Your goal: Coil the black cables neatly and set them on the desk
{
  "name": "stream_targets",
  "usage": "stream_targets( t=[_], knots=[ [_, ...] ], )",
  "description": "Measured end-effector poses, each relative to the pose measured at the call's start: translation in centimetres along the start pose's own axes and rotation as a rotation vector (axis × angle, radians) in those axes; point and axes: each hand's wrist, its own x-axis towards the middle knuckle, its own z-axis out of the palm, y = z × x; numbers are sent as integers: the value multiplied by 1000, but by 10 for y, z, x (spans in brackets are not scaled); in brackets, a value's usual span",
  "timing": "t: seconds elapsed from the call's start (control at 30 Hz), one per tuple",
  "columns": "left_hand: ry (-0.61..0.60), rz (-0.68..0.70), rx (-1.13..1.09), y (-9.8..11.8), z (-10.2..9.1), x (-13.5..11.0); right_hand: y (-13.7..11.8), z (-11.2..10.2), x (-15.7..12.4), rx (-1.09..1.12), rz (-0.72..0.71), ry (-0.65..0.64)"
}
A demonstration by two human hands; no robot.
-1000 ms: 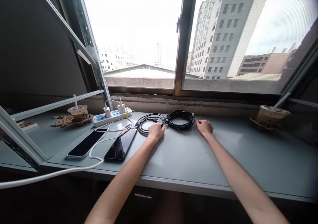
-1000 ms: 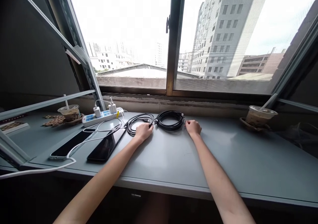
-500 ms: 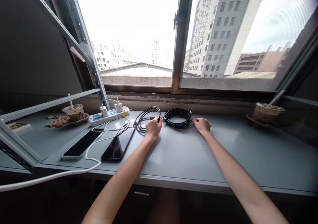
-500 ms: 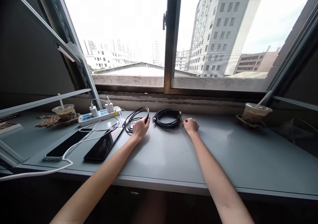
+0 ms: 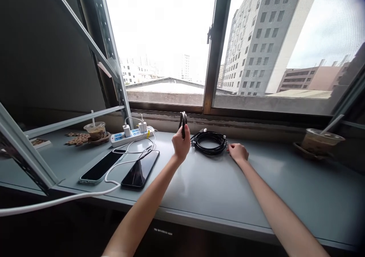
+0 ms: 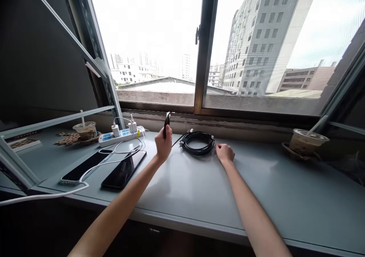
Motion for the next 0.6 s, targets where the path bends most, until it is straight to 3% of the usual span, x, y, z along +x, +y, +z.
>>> stream_targets(
  t=[0.1,0.2,0.3,0.37,0.47,0.6],
  knots=[
    [45,87,-375,34,-7,8,0,-1,2,27,8,16],
    [47,-44,-828,81,-16,23,0,-2,3,54,14,26],
    [-82,-193,-1119,125,-30,43,-1,-2,2,77,5,27],
    [-253,-226,-1205,147,-41,53,-1,-2,2,97,0,23],
    [-487,-182,-1280,161,-52,60,-2,-1,3,143,4,28],
    [-576,-92,-1225,154,-49,64,-2,-2,5,257,45,74]
  ],
)
